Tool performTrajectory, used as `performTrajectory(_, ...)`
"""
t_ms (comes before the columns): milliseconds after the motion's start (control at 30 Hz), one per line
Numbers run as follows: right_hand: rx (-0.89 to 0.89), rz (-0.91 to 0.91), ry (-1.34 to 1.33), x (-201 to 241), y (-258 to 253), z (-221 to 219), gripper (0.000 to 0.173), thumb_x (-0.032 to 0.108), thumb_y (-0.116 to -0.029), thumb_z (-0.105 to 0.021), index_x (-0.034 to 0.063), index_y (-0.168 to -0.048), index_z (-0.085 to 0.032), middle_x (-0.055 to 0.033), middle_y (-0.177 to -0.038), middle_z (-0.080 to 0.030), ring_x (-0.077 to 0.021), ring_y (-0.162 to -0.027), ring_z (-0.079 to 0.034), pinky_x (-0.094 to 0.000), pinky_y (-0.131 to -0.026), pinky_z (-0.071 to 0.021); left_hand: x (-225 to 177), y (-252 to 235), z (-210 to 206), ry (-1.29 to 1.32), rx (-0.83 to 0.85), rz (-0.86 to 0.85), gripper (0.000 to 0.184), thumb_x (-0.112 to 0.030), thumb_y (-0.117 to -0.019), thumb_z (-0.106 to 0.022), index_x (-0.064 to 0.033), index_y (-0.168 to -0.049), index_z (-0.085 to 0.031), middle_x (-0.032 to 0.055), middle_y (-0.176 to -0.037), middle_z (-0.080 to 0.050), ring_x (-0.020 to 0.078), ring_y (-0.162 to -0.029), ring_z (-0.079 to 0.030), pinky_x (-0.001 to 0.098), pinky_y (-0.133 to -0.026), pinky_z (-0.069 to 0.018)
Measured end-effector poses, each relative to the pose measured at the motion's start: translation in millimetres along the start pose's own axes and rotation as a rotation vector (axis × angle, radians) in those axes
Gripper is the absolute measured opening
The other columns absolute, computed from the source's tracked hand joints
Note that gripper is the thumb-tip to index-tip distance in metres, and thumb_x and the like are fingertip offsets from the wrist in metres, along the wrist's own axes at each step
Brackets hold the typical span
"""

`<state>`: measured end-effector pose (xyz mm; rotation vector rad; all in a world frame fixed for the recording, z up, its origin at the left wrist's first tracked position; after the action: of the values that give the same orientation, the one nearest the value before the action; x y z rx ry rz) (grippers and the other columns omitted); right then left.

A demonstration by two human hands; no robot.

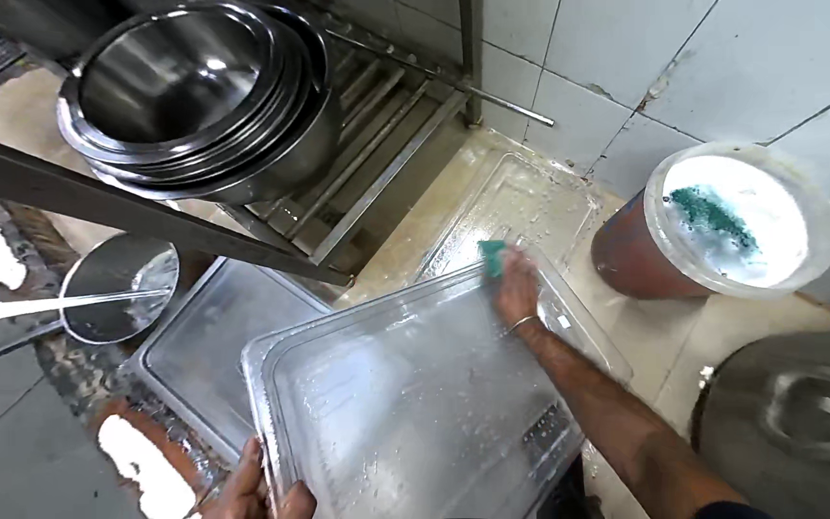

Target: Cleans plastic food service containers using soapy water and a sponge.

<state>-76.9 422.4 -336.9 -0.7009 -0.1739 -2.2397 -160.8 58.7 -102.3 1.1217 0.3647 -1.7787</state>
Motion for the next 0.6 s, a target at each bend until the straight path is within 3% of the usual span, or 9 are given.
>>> performTrajectory(100,-0.083,-0.298,-0.026,-44.7,-20.2,-1.9,0.068,0.01,-0.1013,-0.054,-0.0097,-0.159,-0.025,-0.0304,-0.169,-0.016,-0.0462,-0.157,-0.017,-0.0528,-0.127,-0.0257,-5.1,-1.3,-6.7,-0.006,0.001,0.014,0.077,0.007,-0.0777,-0.058,0.0273,-0.143,-0.023,0.0093,-0.101,-0.071,-0.0051,-0.073,-0.066,0.0185,-0.071,-0.0584)
performTrajectory(167,-0.138,-0.365,-0.088,-36.4,-20.7,-4.9,0.07,0.009,-0.1015,-0.053,-0.0132,-0.159,-0.019,-0.0335,-0.168,-0.011,-0.0468,-0.158,-0.014,-0.0513,-0.128,-0.0229,-3.9,-0.3,-10.9,0.007,-0.005,0.062,0.08,0.006,-0.0771,-0.059,0.0259,-0.145,-0.021,0.0062,-0.096,-0.071,-0.005,-0.068,-0.064,0.0179,-0.065,-0.0572)
performTrajectory(233,-0.11,-0.458,-0.213,-14.7,-14.7,-17.4,0.072,0.009,-0.1039,-0.049,-0.0146,-0.159,-0.008,-0.0363,-0.167,-0.007,-0.0472,-0.157,-0.015,-0.049,-0.128,-0.0233,-2.9,-0.4,-11.7,0.01,-0.023,0.078,0.081,0.006,-0.0767,-0.059,0.0254,-0.146,-0.021,0.0068,-0.099,-0.07,-0.0062,-0.07,-0.064,0.0169,-0.067,-0.0566)
performTrajectory(267,-0.045,-0.528,-0.289,0.7,-10.1,-23.6,0.071,0.011,-0.1064,-0.046,-0.0153,-0.159,-0.007,-0.0379,-0.166,-0.01,-0.0476,-0.156,-0.019,-0.0491,-0.128,-0.0239,-1.6,0.7,-12.4,0.013,-0.028,0.074,0.081,0.006,-0.0771,-0.059,0.0258,-0.146,-0.02,0.0095,-0.104,-0.07,-0.0067,-0.073,-0.065,0.0166,-0.07,-0.057)
performTrajectory(300,0.014,-0.597,-0.354,16.8,-6.2,-25.1,0.067,0.014,-0.1077,-0.046,-0.016,-0.158,-0.013,-0.0384,-0.164,-0.02,-0.0473,-0.153,-0.027,-0.0497,-0.126,-0.0269,0.4,2.9,-13.8,0.015,-0.031,0.07,0.081,0.006,-0.0774,-0.059,0.0264,-0.145,-0.019,0.0126,-0.108,-0.069,-0.0071,-0.076,-0.065,0.0166,-0.072,-0.0575)
performTrajectory(367,0.083,-0.609,-0.518,49.4,-9.9,-23.7,0.068,0.017,-0.1067,-0.051,-0.0152,-0.157,-0.018,-0.037,-0.16,-0.03,-0.045,-0.151,-0.034,-0.0498,-0.125,-0.0279,4.8,3.5,-17.2,0.001,-0.052,0.063,0.083,0.005,-0.0774,-0.059,0.0267,-0.146,-0.017,0.017,-0.111,-0.068,-0.0066,-0.076,-0.066,0.0171,-0.072,-0.0577)
performTrajectory(433,0.181,-0.553,-0.608,91.0,-6.4,-21.4,0.072,0.024,-0.107,-0.053,-0.0098,-0.159,-0.017,-0.0319,-0.163,-0.029,-0.0401,-0.149,-0.039,-0.0487,-0.123,-0.0337,5.2,7.5,-21.0,-0.019,-0.081,0.07,0.085,0.003,-0.0779,-0.061,0.0265,-0.146,-0.016,0.0152,-0.105,-0.068,-0.0064,-0.07,-0.064,0.0171,-0.066,-0.0573)
performTrajectory(500,0.306,-0.467,-0.603,143.3,-1.1,-10.3,0.075,0.038,-0.1069,-0.053,-0.0069,-0.159,-0.022,-0.0308,-0.159,-0.037,-0.0403,-0.14,-0.051,-0.0514,-0.114,-0.0449,0.1,1.5,-23.5,-0.01,-0.111,0.08,0.085,0.003,-0.0787,-0.06,0.0261,-0.147,-0.014,0.0121,-0.101,-0.067,-0.0075,-0.066,-0.061,0.0157,-0.062,-0.0557)
performTrajectory(600,0.568,-0.204,-0.579,214.3,26.5,1.1,0.074,0.043,-0.1059,-0.053,-0.0067,-0.157,-0.03,-0.028,-0.155,-0.045,-0.0368,-0.137,-0.054,-0.0488,-0.114,-0.0451,-2.8,-5.9,-21.3,0.011,-0.135,0.094,0.085,0.004,-0.0797,-0.058,0.0239,-0.149,-0.013,0.0089,-0.101,-0.066,-0.0076,-0.067,-0.061,0.0155,-0.063,-0.0554)
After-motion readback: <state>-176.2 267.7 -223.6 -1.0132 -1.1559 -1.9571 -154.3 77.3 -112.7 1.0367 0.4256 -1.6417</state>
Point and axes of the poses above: each hand's wrist, its own y-axis away from the middle knuckle, its own z-axis out of the back of the hand, x = y × z, the point moved 5 cm from there along -y, towards the middle knuckle
